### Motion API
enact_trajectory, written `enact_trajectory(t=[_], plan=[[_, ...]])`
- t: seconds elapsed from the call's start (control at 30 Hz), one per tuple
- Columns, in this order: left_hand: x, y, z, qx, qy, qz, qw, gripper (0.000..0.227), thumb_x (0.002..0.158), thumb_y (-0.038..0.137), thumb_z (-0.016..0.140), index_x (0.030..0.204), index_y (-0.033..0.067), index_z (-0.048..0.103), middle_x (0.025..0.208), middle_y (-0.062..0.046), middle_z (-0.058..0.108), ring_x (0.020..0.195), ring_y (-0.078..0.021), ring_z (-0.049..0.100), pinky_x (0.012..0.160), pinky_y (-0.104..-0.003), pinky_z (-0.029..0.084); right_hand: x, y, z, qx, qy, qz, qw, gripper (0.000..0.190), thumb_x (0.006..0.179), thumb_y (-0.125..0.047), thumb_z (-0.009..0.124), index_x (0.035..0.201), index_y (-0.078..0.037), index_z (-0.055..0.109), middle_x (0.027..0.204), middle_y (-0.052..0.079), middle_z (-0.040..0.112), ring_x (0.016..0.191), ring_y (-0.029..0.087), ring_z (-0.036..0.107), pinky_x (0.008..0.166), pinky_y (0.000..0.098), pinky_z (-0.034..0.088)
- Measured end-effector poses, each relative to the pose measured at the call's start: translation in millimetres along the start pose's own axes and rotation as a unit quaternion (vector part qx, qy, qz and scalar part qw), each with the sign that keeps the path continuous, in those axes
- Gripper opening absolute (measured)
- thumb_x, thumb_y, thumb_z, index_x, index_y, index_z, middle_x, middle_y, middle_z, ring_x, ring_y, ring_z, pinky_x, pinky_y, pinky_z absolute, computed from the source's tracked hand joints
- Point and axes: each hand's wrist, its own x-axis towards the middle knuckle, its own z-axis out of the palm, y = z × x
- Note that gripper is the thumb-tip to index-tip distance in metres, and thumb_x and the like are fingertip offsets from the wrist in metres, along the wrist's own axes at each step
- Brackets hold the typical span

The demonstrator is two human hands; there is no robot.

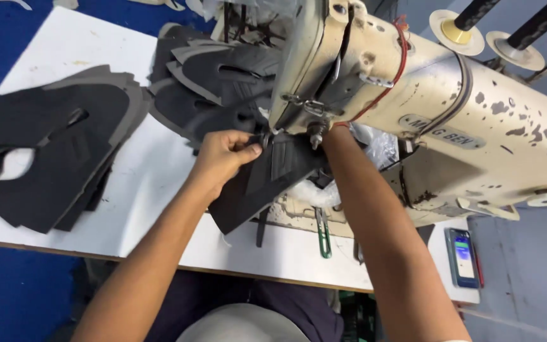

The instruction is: The person aligns black rubber-like material pieces under a sewing machine needle and sews them. They repeatedly pick up new pieces from a stack, feed them through the machine, and place the finished items onto a separate pile.

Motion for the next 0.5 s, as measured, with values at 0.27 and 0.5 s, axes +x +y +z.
enact_trajectory(t=[0.27, 0.5], plan=[[-13.9, 25.9, 0.2, 0.034, -0.028, -0.08, 0.996, 0.023, 0.088, 0.019, 0.076, 0.103, 0.0019, 0.077, 0.083, 0.003, 0.07, 0.07, -0.006, 0.056, 0.061, -0.024, 0.04, -14.9, 81.6, 46.9, -0.016, 0.0, 0.019, 1.0, 0.042, 0.092, -0.05, 0.06, 0.118, -0.019, 0.073, 0.113, 0.015, 0.074, 0.106, 0.036, 0.069, 0.088, 0.0494, 0.053], [27.9, -6.8, -10.7, -0.101, -0.103, -0.109, 0.984, 0.033, 0.096, 0.039, 0.069, 0.111, 0.0094, 0.073, 0.095, 0.001, 0.071, 0.077, -0.0064, 0.06, 0.069, -0.023, 0.045, -7.8, 19.1, -22.3, 0.025, -0.021, 0.072, 0.997, 0.042, 0.09, -0.049, 0.064, 0.119, -0.019, 0.07, 0.11, 0.018, 0.07, 0.102, 0.038, 0.066, 0.086, 0.0482, 0.051]])
